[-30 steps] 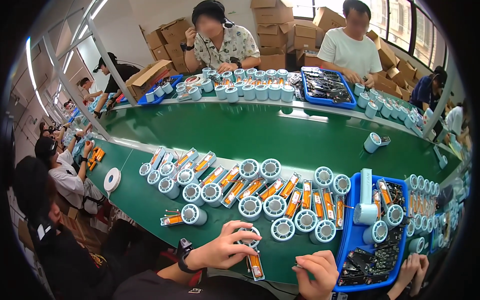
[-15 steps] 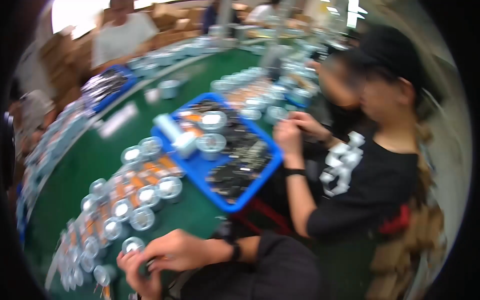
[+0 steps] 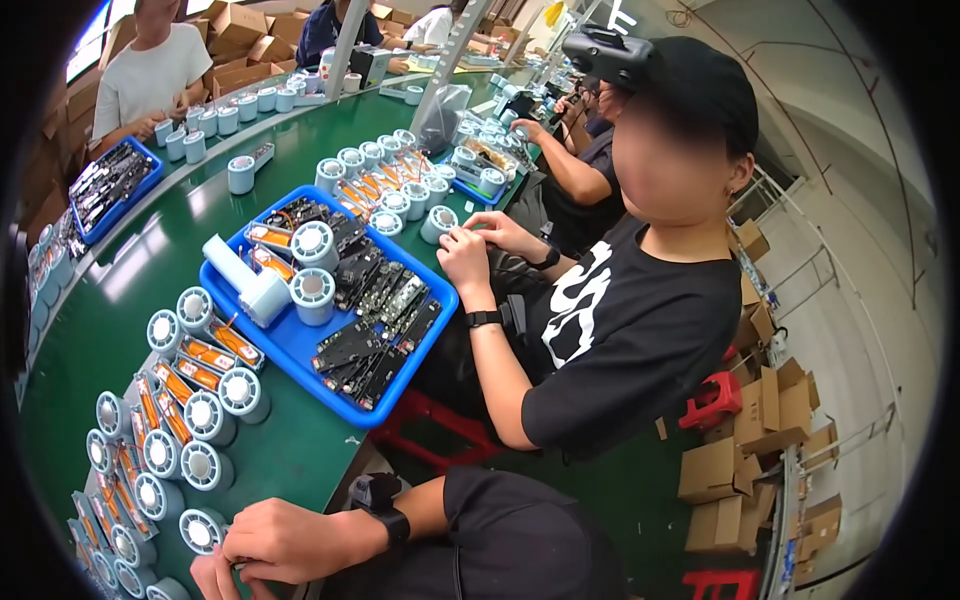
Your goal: The person picks up a battery and a circuit board, connects the battery wires to the board, and presses the board into a fan housing. They then place the assembled fan onto the table and repeat the process.
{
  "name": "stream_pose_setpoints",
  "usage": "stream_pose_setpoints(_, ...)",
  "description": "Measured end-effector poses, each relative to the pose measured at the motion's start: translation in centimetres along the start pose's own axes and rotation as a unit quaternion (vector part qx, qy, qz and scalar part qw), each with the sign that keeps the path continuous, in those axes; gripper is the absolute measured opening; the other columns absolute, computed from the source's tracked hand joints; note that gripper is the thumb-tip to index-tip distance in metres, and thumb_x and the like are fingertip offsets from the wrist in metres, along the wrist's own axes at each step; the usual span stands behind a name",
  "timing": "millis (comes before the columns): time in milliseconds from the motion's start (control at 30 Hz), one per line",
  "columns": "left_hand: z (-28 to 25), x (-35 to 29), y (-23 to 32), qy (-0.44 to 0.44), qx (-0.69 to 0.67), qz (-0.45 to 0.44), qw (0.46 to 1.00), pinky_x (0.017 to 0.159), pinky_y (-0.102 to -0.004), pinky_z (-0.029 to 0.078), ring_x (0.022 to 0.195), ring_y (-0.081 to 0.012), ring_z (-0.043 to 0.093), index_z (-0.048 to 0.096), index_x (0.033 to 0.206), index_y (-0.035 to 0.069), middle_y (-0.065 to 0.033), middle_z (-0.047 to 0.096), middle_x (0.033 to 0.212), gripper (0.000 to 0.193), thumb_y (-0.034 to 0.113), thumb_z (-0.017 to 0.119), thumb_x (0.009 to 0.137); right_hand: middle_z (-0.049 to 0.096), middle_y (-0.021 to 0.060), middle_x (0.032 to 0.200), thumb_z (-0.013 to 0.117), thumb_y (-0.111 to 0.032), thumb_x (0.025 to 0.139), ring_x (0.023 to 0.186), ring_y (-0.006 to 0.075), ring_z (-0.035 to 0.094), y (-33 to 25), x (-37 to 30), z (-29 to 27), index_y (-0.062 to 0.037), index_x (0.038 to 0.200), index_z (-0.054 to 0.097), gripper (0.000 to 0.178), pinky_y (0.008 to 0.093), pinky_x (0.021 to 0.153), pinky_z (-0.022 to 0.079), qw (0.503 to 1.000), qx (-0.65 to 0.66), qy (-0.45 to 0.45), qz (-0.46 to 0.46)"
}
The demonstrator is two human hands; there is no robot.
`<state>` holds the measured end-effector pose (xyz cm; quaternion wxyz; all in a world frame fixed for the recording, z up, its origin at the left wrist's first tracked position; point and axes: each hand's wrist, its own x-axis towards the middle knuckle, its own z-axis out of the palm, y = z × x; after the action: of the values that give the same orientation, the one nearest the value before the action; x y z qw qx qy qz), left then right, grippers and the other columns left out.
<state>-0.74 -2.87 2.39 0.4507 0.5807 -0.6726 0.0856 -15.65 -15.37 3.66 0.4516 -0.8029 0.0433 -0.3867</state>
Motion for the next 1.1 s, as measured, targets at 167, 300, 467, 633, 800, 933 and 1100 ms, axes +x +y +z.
stream_pose_setpoints(167, 0.5, -1.2, 0.1, 0.018, -0.028, -0.105, 0.994, 0.072, -0.0386, 0.051, 0.074, -0.0307, 0.058, 0.067, 0.123, -0.008, -0.017, 0.06, 0.088, 0.034, 0.019, 0.064, 0.102, 0.067, 0.0114, 0.094, 0.072, -0.009, 0.092, 0.08, 0.0324, 0.067, -1.1, 0.6, -3.2, 0.0012, 0.111, 0.065, 0.023, 0.0385, 0.067, 0.053, 0.997, 0.03, 0.006, 0.065)
stream_pose_setpoints(300, 0.6, -2.6, -0.7, 0.043, -0.022, -0.174, 0.983, 0.072, -0.038, 0.05, 0.075, -0.0302, 0.058, 0.066, 0.122, -0.007, -0.0169, 0.06, 0.09, 0.037, 0.025, 0.062, 0.104, 0.067, 0.0115, 0.094, 0.071, -0.009, 0.092, 0.082, 0.0334, 0.067, -0.4, 0.5, -5.5, 0.0003, 0.11, 0.065, 0.021, 0.0393, 0.068, 0.054, 0.975, 0.133, 0.071, 0.161)
stream_pose_setpoints(467, 2.0, -5.4, 0.5, 0.107, 0.008, -0.333, 0.937, 0.09, -0.0408, 0.05, 0.096, -0.0242, 0.064, 0.063, 0.119, -0.001, -0.0183, 0.067, 0.115, 0.049, 0.046, 0.054, 0.106, 0.07, 0.0142, 0.097, 0.074, -0.003, 0.084, 0.079, 0.0354, 0.07, 1.8, 0.9, -6.6, -0.0008, 0.114, 0.067, 0.03, 0.0416, 0.068, 0.057, 0.992, 0.017, -0.068, 0.109)
stream_pose_setpoints(633, 3.4, -0.9, -0.7, 0.081, -0.064, -0.256, 0.961, 0.059, -0.0319, 0.042, 0.066, -0.0192, 0.051, 0.064, 0.116, -0.003, -0.0074, 0.061, 0.083, 0.046, 0.041, 0.066, 0.101, 0.072, 0.0151, 0.093, 0.08, -0.001, 0.072, 0.065, 0.0264, 0.067, 1.4, 1.8, -7.5, -0.0028, 0.107, 0.074, 0.035, 0.0339, 0.058, 0.052, 0.965, -0.054, -0.075, 0.245)
stream_pose_setpoints(800, 3.2, -1.4, -0.3, 0.144, -0.104, -0.273, 0.945, 0.058, -0.0296, 0.041, 0.066, -0.0178, 0.052, 0.066, 0.115, -0.004, -0.0067, 0.063, 0.086, 0.047, 0.041, 0.067, 0.101, 0.07, 0.0111, 0.091, 0.08, 0.0, 0.07, 0.06, 0.0219, 0.063, 2.8, 1.9, -4.7, -0.0006, 0.104, 0.075, 0.035, 0.0311, 0.052, 0.049, 0.974, 0.033, -0.116, 0.192)
stream_pose_setpoints(933, 2.8, -1.7, -0.1, 0.149, -0.131, -0.291, 0.936, 0.057, -0.0278, 0.041, 0.066, -0.0156, 0.052, 0.066, 0.117, -0.003, -0.007, 0.062, 0.085, 0.049, 0.043, 0.063, 0.103, 0.069, 0.0132, 0.093, 0.084, -0.005, 0.067, 0.056, 0.0169, 0.058, 2.0, 1.4, -3.2, -0.0039, 0.105, 0.076, 0.039, 0.029, 0.05, 0.043, 0.971, -0.004, -0.207, 0.117)
stream_pose_setpoints(1100, 1.3, -1.5, 1.9, 0.191, -0.17, -0.395, 0.882, 0.059, -0.0278, 0.039, 0.068, -0.0141, 0.05, 0.061, 0.12, -0.003, -0.0076, 0.058, 0.084, 0.055, 0.049, 0.054, 0.106, 0.07, 0.0141, 0.096, 0.083, -0.005, 0.069, 0.053, 0.0158, 0.054, -0.3, 1.8, -0.1, -0.0024, 0.105, 0.076, 0.037, 0.0304, 0.047, 0.04, 0.974, -0.033, -0.221, 0.03)
